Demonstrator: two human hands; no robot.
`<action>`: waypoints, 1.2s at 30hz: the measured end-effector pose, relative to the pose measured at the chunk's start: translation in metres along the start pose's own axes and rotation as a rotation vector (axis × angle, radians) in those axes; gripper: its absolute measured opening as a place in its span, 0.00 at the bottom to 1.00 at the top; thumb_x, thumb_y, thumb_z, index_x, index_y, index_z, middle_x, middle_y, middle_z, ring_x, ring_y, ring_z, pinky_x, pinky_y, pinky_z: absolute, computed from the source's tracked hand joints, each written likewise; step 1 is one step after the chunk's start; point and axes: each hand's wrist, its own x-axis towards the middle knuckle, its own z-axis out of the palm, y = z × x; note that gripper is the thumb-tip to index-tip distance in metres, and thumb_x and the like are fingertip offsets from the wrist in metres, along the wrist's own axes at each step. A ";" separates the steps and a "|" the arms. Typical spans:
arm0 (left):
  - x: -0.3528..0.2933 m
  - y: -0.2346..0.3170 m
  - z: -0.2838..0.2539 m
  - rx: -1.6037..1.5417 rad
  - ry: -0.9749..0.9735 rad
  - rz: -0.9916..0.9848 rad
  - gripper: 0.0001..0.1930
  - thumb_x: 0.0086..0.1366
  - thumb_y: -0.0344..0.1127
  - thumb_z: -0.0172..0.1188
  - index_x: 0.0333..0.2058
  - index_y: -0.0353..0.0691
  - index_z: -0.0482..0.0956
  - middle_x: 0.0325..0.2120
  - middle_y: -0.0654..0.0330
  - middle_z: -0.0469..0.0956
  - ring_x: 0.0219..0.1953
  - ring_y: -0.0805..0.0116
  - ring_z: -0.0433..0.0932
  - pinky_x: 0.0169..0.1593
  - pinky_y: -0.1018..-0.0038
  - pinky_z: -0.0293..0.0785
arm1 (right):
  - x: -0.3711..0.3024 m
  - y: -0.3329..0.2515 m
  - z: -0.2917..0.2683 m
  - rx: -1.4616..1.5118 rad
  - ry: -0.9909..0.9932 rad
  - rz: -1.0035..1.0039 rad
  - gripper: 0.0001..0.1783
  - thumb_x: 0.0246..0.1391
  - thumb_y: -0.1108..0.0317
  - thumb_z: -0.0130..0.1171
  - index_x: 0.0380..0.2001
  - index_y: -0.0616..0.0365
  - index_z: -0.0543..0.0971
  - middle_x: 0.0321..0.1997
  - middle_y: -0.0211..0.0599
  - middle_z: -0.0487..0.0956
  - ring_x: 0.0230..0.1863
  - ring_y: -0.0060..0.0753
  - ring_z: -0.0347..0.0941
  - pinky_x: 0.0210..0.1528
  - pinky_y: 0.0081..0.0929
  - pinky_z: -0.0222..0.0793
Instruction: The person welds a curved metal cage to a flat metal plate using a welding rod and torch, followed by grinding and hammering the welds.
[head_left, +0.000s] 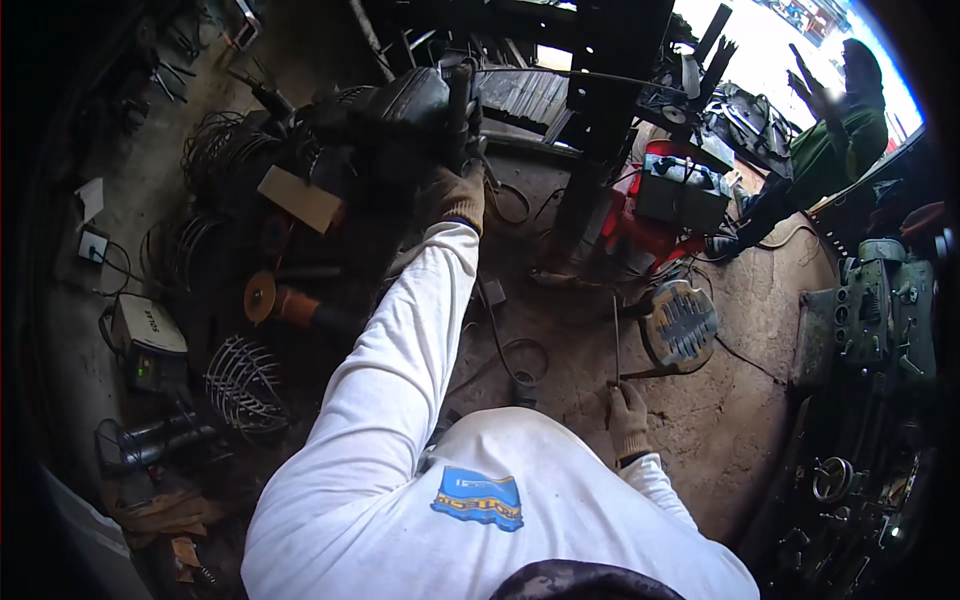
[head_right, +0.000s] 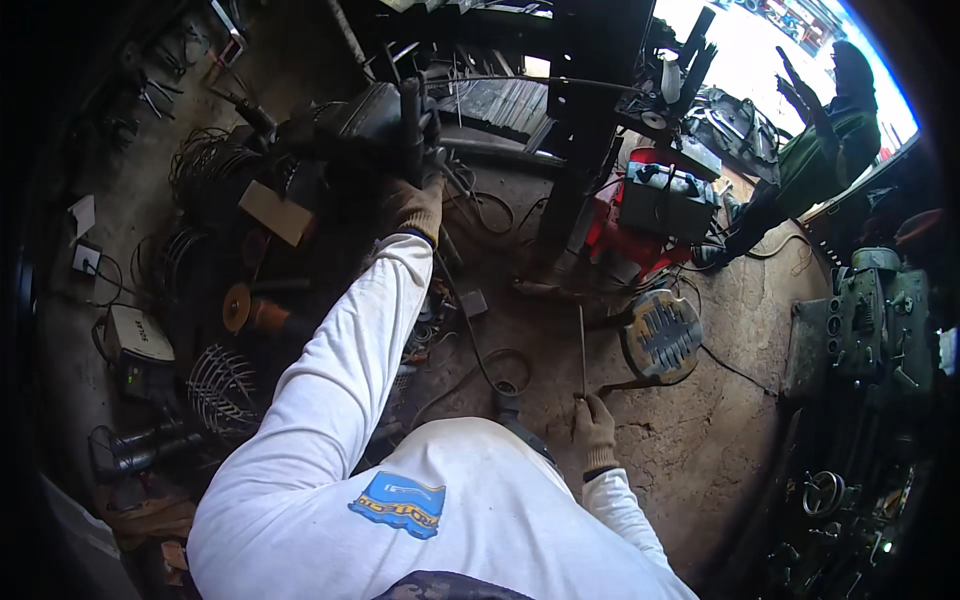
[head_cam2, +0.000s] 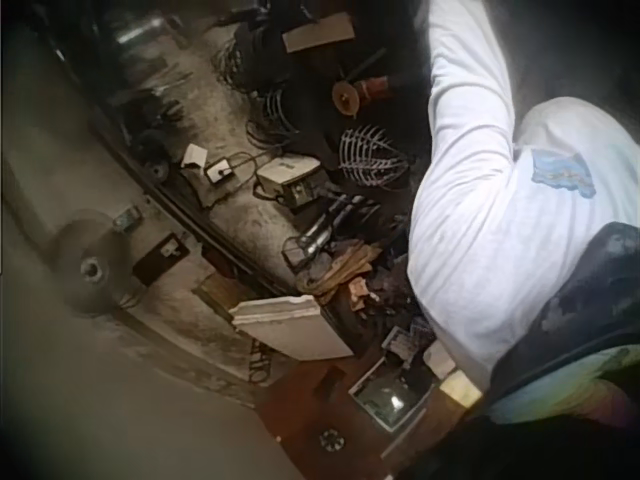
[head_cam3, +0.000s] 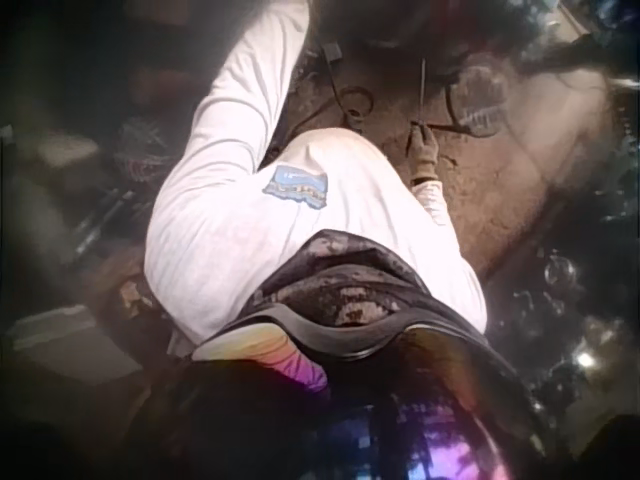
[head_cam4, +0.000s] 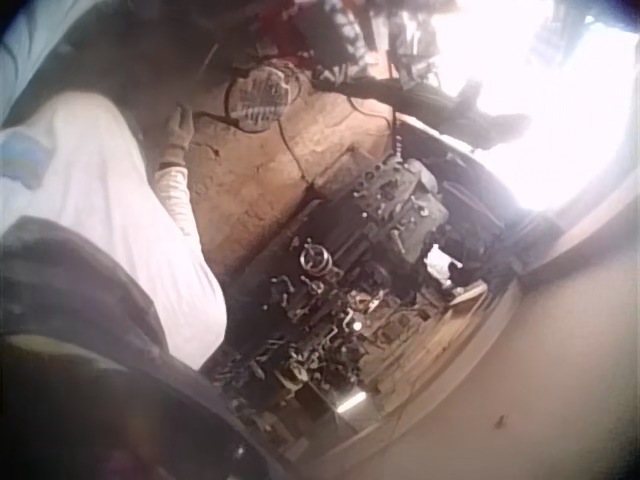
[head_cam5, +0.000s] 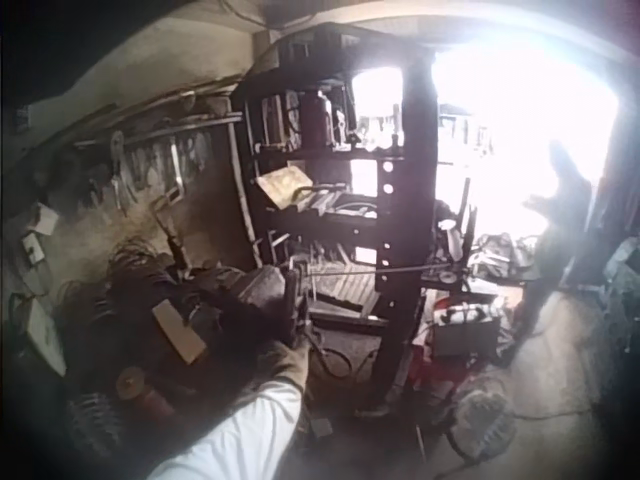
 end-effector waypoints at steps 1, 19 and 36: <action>0.002 0.005 0.004 -0.057 0.057 -0.015 0.44 0.55 0.70 0.64 0.62 0.46 0.68 0.58 0.44 0.75 0.58 0.42 0.76 0.59 0.51 0.73 | -0.002 0.003 -0.008 -0.010 0.049 0.043 0.13 0.67 0.62 0.55 0.49 0.56 0.80 0.19 0.22 0.70 0.15 0.15 0.62 0.17 0.19 0.57; 0.007 -0.023 -0.007 -0.489 0.181 0.444 0.32 0.55 0.54 0.75 0.52 0.40 0.77 0.46 0.47 0.81 0.48 0.44 0.81 0.52 0.55 0.76 | 0.070 -0.058 -0.003 -0.081 -0.035 -0.002 0.13 0.66 0.62 0.58 0.48 0.57 0.82 0.24 0.22 0.74 0.23 0.14 0.67 0.24 0.20 0.64; -0.076 -0.025 -0.119 -1.197 -0.696 0.418 0.21 0.59 0.31 0.68 0.49 0.33 0.74 0.30 0.62 0.79 0.29 0.68 0.80 0.34 0.71 0.79 | 0.087 -0.192 0.048 0.134 -0.327 -0.072 0.15 0.68 0.63 0.55 0.54 0.56 0.79 0.28 0.23 0.75 0.26 0.15 0.68 0.27 0.16 0.63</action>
